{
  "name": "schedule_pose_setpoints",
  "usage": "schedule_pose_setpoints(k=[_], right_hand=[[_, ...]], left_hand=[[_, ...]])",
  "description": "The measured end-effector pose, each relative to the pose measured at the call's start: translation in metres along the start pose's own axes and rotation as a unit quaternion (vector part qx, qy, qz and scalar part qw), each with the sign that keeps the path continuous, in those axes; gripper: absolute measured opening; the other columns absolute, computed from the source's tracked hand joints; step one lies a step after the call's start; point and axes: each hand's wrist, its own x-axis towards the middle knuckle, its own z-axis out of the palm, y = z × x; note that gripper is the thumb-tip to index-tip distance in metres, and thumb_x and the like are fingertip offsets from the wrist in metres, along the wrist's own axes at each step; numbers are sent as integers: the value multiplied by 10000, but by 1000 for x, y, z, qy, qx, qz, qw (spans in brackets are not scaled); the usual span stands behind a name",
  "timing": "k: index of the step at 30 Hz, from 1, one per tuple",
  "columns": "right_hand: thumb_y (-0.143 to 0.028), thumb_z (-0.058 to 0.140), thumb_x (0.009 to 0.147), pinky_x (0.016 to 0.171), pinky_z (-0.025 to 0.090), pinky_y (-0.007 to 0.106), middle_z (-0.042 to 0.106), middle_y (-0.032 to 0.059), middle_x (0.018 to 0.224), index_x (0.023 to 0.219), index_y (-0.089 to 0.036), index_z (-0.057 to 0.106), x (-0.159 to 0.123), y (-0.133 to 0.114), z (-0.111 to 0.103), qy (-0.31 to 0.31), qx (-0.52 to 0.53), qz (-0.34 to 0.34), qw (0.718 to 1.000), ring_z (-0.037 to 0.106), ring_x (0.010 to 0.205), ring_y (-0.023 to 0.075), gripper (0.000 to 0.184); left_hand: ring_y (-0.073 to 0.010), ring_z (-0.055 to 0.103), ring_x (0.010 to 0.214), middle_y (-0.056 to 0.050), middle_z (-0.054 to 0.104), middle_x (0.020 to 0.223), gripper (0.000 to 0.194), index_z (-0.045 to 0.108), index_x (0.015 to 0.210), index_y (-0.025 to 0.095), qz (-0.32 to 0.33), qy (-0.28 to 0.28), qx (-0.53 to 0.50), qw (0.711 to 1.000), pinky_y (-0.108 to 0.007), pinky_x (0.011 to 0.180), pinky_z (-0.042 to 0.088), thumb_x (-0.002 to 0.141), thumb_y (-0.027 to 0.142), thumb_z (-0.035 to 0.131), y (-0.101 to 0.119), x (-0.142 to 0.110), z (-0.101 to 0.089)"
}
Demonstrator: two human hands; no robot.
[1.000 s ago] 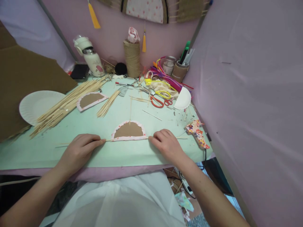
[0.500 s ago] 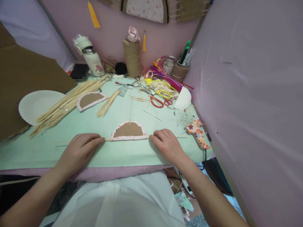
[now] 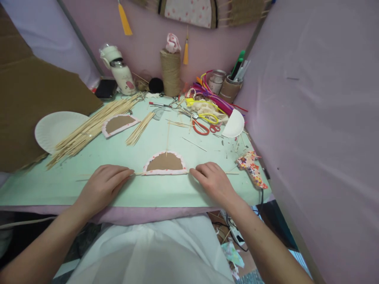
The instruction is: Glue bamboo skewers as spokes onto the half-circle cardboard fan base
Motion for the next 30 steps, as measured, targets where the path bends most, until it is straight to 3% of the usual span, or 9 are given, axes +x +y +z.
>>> schedule_pose_setpoints(k=[13,30], right_hand=[[-34,452,938,775,421,336,673,90,940,1070,-163,668,7,-2,0,0,1,-14,1000,538,861,199,284],[-75,483,945,790,410,341,678,84,943,1070,-173,666,46,-8,24,-1,10,-9,1000,543,875,209,243]], left_hand=[[-202,644,877,-80,729,977,249,694,1014,174,15,23,-3,1000,-341,805,464,968,157,450,-5,1,-3],[-201,656,868,-60,734,959,280,707,965,204,-35,44,18,998,-338,797,462,965,177,428,-39,-4,-7]])
